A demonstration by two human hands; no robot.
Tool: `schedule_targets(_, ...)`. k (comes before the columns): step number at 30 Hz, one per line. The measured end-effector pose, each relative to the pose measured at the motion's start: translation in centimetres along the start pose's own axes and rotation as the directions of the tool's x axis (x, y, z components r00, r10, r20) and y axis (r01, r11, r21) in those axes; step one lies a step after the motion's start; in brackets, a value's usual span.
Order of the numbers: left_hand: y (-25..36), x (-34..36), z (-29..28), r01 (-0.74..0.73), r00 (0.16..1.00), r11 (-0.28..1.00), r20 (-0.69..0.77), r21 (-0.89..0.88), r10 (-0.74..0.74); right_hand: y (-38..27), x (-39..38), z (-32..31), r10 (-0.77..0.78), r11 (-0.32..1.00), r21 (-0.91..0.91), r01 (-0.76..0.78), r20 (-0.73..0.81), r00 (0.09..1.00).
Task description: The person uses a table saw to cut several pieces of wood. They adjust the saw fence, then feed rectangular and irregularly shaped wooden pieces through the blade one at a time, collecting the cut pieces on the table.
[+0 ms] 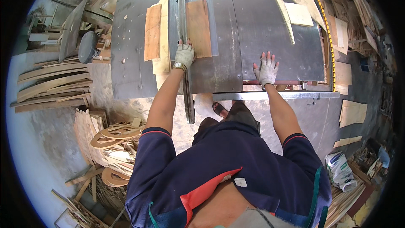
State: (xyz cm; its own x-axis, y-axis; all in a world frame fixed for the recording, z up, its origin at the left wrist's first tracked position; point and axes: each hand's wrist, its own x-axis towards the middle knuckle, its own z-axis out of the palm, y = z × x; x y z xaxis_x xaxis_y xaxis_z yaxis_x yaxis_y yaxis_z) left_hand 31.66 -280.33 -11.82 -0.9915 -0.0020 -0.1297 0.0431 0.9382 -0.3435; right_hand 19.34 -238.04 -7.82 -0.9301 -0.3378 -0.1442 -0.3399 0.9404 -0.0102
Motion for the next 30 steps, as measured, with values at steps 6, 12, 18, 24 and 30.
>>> schedule_targets(6,-2.2,3.8,2.4,-0.019,0.999,0.964,-0.025,0.265,0.026,0.0,-0.2,-0.4,0.001,1.0,-0.01,-0.001,-0.001,1.0)
schedule_targets(12,-3.9,6.1,3.3,-0.031,0.999,0.996,0.026,0.08,0.029,-0.1,-0.2,-0.8,0.013,1.0,0.008,-0.013,0.007,1.0)
schedule_targets(18,-5.1,8.4,0.5,0.004,0.999,0.998,0.046,0.058,-0.007,-0.2,-0.2,-1.0,0.023,0.999,0.034,-0.024,0.024,0.999)
schedule_targets(24,-6.6,10.8,-2.5,-0.035,0.987,0.999,0.155,0.015,0.033,-0.1,-0.1,-0.8,0.026,0.999,0.043,-0.027,0.033,0.999)
schedule_targets(30,-7.7,12.6,-2.4,-0.051,0.988,0.996,0.147,0.079,0.039,0.2,-0.1,-0.4,0.015,0.997,0.071,-0.018,0.034,0.999)
